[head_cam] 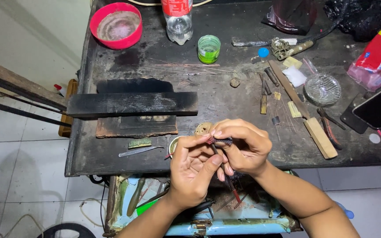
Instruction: The person is assembling small metal links and using a blowtorch to solder them together on a jewelry workbench.
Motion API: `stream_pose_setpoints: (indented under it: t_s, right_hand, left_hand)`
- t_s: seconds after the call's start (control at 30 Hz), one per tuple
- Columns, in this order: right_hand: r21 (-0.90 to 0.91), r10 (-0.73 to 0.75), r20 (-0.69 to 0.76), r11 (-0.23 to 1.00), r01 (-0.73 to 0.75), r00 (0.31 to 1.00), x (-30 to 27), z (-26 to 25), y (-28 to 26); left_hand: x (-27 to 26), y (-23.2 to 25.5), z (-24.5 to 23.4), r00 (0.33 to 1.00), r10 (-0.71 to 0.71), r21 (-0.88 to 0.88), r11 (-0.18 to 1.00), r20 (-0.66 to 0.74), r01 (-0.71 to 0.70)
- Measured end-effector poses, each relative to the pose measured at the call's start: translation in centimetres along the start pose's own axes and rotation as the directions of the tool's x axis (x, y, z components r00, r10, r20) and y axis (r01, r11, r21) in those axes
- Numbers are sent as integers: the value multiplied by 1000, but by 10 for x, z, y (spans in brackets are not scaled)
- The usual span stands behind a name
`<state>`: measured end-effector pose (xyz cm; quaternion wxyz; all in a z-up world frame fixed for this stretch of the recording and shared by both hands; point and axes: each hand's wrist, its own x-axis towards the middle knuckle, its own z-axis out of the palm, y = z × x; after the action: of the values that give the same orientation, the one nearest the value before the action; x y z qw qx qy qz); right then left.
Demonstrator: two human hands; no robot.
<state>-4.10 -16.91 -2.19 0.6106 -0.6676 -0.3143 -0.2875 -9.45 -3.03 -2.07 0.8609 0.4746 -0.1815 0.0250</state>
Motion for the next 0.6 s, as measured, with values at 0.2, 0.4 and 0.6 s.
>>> stream_pose_setpoints:
  t_s: [0.2, 0.4, 0.6]
  right_hand:
    - [-6, 12, 5, 1000, -12, 1000, -2, -1, -2]
    - [-24, 14, 3, 1000, -14, 1000, -1, -1, -5]
    - [7, 23, 13, 1000, -24, 1000, 1, -2, -7]
  left_hand:
    - [-2, 2, 0, 1000, 2, -5, 1000, 27, -2]
    - [-1, 6, 1, 999, -6, 6, 1000, 42, 5]
    - [-2, 6, 0, 999, -16, 3, 1000, 49, 15]
